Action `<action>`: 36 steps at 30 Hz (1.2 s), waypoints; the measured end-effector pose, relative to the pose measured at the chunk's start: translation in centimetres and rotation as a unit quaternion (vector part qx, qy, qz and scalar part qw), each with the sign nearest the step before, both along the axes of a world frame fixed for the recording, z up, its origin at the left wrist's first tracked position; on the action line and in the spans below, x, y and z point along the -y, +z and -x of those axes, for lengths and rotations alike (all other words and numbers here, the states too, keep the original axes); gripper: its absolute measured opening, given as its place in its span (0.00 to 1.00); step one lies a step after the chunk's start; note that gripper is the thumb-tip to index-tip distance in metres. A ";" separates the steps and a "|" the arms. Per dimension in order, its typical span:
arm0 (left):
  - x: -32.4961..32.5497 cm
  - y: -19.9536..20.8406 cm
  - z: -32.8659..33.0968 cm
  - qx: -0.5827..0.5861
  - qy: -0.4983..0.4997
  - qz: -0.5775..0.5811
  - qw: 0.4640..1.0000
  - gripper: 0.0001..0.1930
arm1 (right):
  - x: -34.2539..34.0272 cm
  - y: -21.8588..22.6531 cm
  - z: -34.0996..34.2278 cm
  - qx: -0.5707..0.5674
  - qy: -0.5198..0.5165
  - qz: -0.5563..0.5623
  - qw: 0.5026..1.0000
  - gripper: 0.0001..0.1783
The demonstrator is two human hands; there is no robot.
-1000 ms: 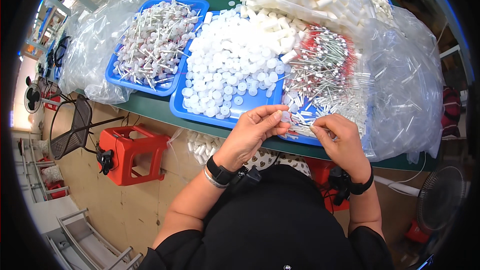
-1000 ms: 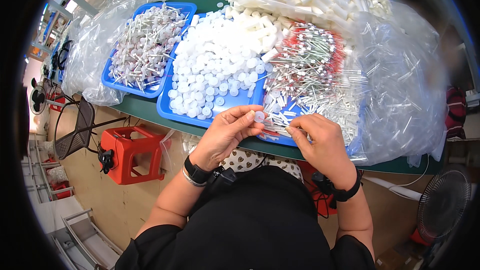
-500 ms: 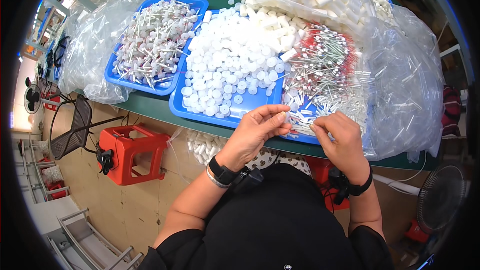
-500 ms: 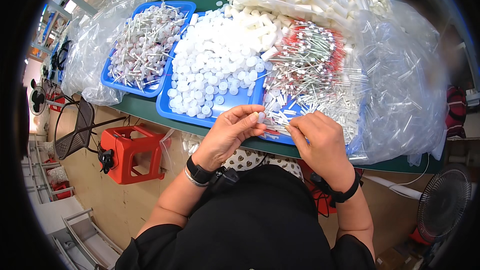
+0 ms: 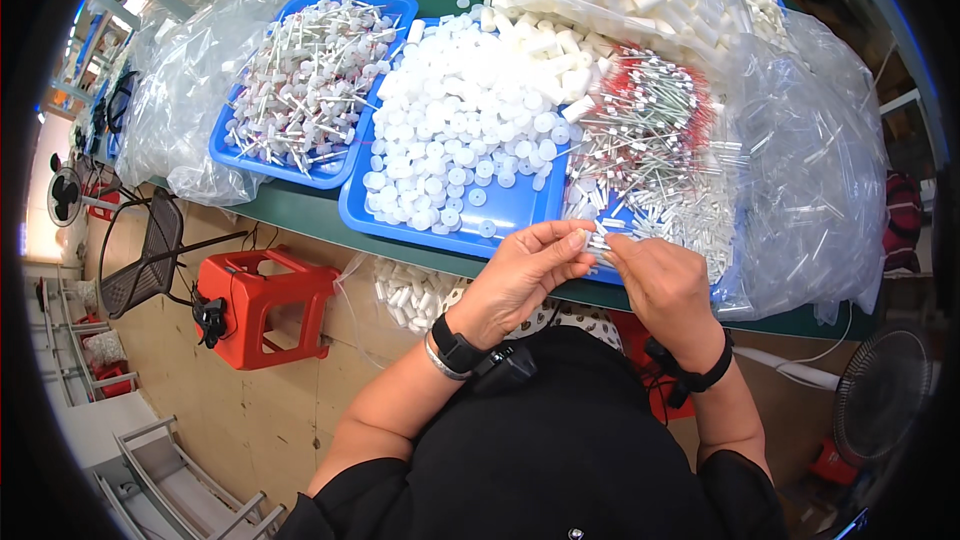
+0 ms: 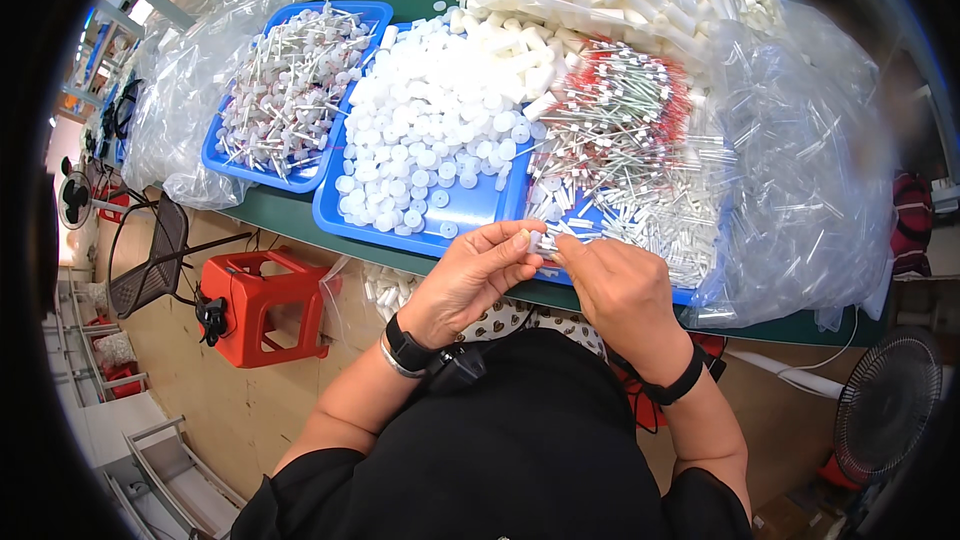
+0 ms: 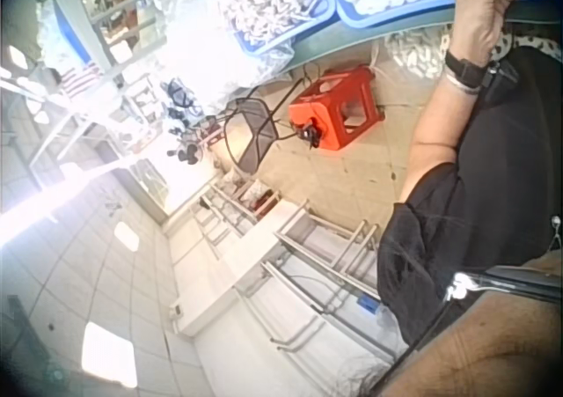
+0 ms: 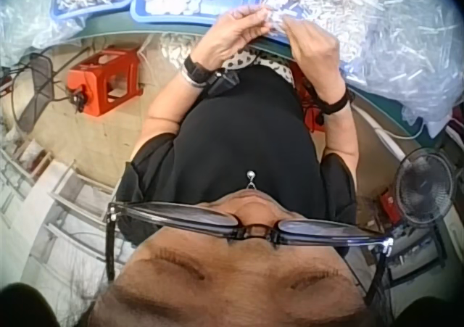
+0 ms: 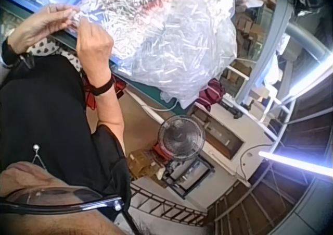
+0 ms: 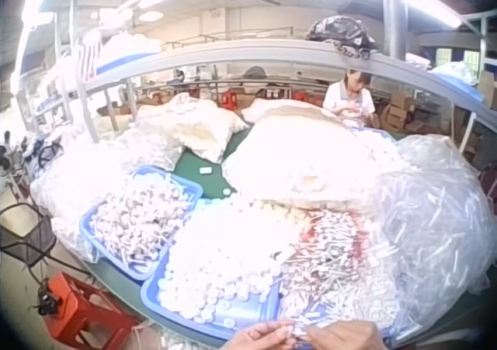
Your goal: The person repeatedly picks up small white plastic caps and metal rods from blue trays on a table. They insert the rods into the caps by hand and place the assembled units into a separate tray. The process is continuous and repetitive throughout the video.
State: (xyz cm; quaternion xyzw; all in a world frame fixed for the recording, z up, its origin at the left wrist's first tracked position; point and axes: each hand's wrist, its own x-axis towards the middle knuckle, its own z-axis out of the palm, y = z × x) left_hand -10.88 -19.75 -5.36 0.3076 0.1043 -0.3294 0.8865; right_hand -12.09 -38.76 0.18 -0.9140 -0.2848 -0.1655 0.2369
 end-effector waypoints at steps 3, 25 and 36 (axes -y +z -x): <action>0.6 -0.4 0.4 -0.010 0.004 0.046 0.999 0.15 | -0.1 -0.4 0.1 -0.081 -0.017 -0.072 0.994 0.05; -1.2 0.5 -0.8 0.025 0.123 -0.045 0.991 0.19 | 2.5 -1.3 -2.2 -0.097 0.000 0.102 0.990 0.07; -0.7 0.4 -0.5 0.028 0.107 -0.054 0.992 0.20 | 1.6 -3.1 -2.2 -0.125 -0.022 0.133 0.983 0.07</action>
